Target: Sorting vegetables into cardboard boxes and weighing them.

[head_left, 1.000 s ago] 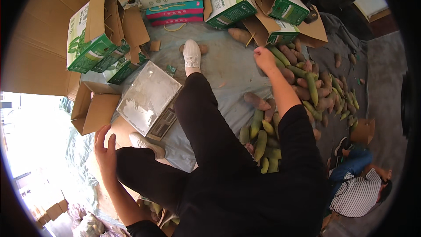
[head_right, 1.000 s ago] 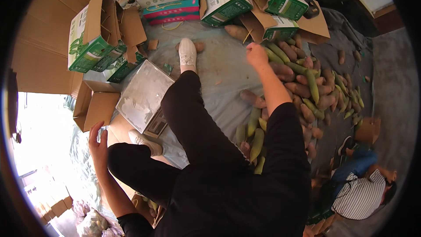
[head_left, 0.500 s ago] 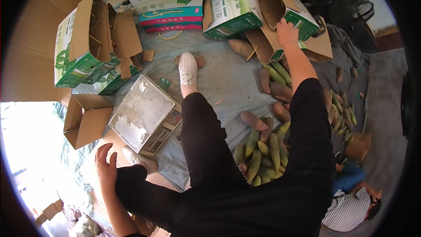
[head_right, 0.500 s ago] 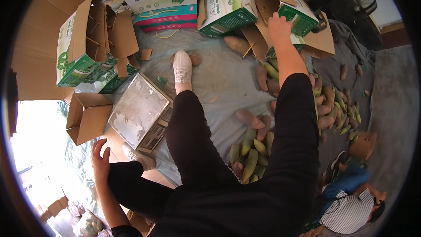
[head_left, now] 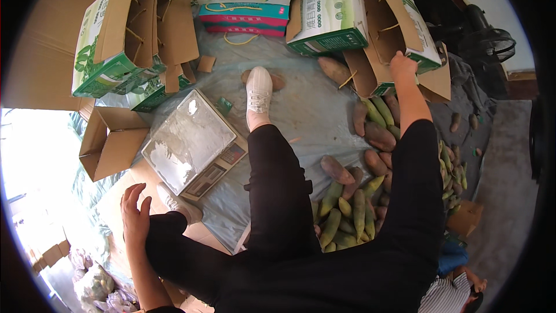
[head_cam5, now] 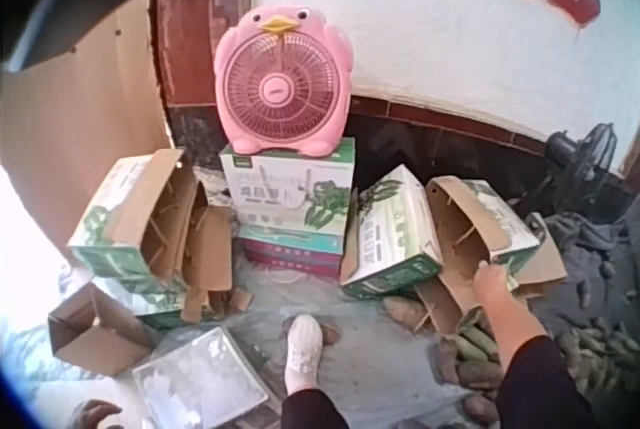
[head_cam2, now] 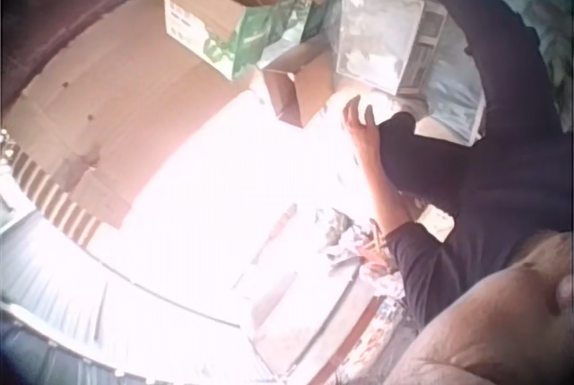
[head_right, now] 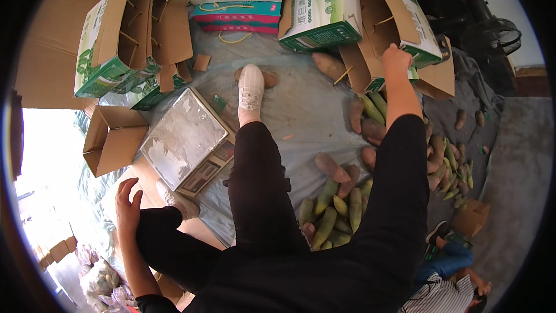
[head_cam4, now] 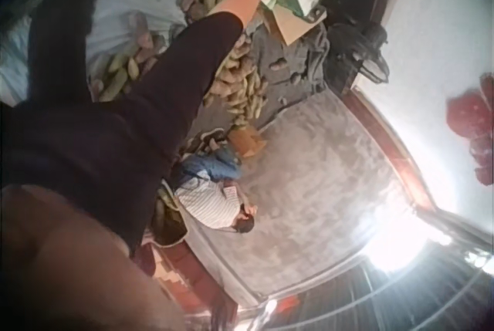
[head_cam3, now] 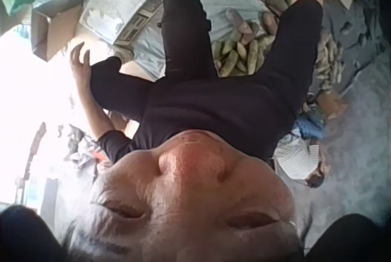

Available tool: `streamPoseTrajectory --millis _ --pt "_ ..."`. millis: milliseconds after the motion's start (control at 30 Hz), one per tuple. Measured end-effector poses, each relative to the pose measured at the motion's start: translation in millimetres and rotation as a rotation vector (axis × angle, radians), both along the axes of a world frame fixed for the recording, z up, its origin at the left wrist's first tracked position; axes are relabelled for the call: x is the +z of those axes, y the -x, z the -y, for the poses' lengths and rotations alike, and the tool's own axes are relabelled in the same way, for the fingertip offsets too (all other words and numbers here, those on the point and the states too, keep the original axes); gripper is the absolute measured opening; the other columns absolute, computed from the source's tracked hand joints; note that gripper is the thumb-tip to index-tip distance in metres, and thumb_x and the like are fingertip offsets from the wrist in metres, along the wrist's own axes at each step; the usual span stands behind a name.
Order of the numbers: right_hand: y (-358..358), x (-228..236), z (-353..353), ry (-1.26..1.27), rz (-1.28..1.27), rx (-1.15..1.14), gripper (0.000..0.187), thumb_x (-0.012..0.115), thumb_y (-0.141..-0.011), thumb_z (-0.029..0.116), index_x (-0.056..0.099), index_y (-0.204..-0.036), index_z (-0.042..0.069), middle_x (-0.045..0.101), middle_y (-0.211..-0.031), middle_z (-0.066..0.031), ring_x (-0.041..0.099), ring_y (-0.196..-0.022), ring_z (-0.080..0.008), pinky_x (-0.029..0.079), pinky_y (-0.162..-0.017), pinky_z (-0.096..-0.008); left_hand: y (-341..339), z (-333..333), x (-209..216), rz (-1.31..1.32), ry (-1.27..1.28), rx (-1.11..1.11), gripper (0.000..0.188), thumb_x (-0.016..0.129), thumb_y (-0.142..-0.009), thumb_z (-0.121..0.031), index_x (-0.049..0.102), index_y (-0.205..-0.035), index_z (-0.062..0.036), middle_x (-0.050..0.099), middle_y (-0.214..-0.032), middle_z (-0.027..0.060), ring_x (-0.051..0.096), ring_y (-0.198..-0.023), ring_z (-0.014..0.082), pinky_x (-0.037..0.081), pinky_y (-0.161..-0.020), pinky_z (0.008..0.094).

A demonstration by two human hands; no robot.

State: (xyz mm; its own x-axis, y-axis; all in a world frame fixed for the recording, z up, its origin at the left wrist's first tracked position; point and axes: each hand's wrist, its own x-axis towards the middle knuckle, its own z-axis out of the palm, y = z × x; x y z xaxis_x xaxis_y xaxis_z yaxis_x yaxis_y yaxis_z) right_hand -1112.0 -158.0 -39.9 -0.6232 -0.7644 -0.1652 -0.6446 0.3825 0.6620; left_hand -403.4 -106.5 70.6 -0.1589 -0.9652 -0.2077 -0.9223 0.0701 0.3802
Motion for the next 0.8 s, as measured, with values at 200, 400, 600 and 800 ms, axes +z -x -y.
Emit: streamPoseTrajectory --millis 200,400,600,800 --pt "-25.9 30.8 -56.2 0.166 0.074 0.149 0.018 0.05 -0.082 0.01 0.067 -0.084 0.004 0.058 -0.104 -0.0086 0.066 -0.086 -0.0261 0.053 -0.068 -0.0387 -8.8 -14.0 10.6 -0.029 0.045 0.007 0.031 0.06 -0.077 -0.006 0.059 -0.108 -0.0036 0.058 -0.11 0.014 0.053 -0.105 0.033 0.04 -0.092 0.0382" --pt "-70.6 97.4 -125.2 0.278 0.072 0.238 0.013 0.052 -0.078 0.004 0.064 -0.076 0.002 0.062 -0.09 -0.0139 0.065 -0.08 -0.0305 0.052 -0.067 -0.04 -26.4 -26.7 11.2 -0.102 0.131 -0.042 0.029 0.059 -0.078 -0.007 0.059 -0.107 -0.0021 0.058 -0.109 0.0161 0.055 -0.102 0.0356 0.043 -0.088 0.0391" --pt "-132.7 182.5 -152.7 0.562 0.37 0.503 0.012 0.064 -0.069 0.001 0.056 -0.078 0.004 0.056 -0.082 -0.0139 0.059 -0.075 -0.0345 0.047 -0.065 -0.0415 -35.8 -37.4 16.3 -0.147 0.193 -0.052 0.027 0.06 -0.079 -0.008 0.06 -0.105 -0.0015 0.058 -0.108 0.0153 0.055 -0.1 0.0349 0.043 -0.087 0.0388" --pt "-164.8 254.1 -120.5 0.906 0.527 0.527 0.021 0.067 -0.072 0.003 0.049 -0.084 0.005 0.046 -0.068 -0.0066 0.047 -0.058 -0.0174 0.04 -0.056 -0.0307 -45.7 -51.2 23.2 -0.19 0.205 -0.019 0.026 0.061 -0.081 -0.01 0.061 -0.105 -0.0014 0.059 -0.108 0.0141 0.056 -0.1 0.0331 0.044 -0.087 0.0375"
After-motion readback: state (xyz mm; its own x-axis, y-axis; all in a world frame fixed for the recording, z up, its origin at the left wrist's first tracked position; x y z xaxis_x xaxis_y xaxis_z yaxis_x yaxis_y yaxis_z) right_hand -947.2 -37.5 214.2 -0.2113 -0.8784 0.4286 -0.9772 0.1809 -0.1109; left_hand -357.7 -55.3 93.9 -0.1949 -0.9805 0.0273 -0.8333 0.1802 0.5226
